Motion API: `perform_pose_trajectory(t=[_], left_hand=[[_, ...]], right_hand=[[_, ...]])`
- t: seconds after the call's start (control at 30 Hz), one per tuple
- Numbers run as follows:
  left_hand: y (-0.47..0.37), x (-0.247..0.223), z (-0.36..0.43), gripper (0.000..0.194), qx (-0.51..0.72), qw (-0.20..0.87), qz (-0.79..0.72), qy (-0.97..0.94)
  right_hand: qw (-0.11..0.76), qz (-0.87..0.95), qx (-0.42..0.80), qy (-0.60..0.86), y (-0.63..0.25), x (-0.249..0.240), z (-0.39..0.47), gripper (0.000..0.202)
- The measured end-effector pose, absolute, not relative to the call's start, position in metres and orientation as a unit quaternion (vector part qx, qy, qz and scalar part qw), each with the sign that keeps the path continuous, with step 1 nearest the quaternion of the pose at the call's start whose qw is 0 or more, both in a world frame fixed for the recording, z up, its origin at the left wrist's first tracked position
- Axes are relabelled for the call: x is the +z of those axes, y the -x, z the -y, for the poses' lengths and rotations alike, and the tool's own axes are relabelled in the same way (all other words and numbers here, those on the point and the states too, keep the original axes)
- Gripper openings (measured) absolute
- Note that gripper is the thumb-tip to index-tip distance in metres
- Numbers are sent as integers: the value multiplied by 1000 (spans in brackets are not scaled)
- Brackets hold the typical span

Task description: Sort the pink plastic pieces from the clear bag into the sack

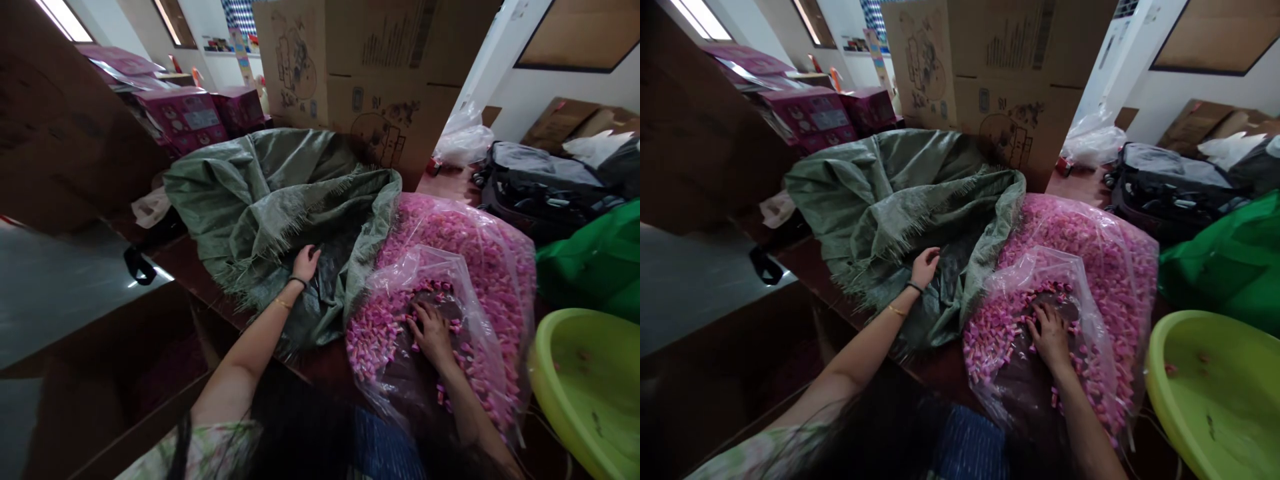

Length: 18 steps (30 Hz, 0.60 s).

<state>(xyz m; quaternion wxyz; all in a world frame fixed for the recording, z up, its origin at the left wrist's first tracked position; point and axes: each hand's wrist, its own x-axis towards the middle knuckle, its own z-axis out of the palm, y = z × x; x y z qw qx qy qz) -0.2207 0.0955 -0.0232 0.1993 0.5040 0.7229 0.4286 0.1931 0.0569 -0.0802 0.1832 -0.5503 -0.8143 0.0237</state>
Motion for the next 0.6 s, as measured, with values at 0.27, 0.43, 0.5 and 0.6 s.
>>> perform_pose_trajectory(t=[0.27,0.43,0.5,0.6], left_hand=[[155,-27,-165,25,316,240,-769,-501],[133,-30,-148,27,356,244,-719,-545],[142,-26,-139,28,386,243,-700,-549],[165,-13,-126,37,429,243,-682,-540]], right_hand=[[182,812,38,554,-191,-74,-56,45],[181,812,37,554,-190,-71,-57,46],[178,812,37,555,-190,-69,-57,46],[178,810,48,557,-190,-66,-56,45]])
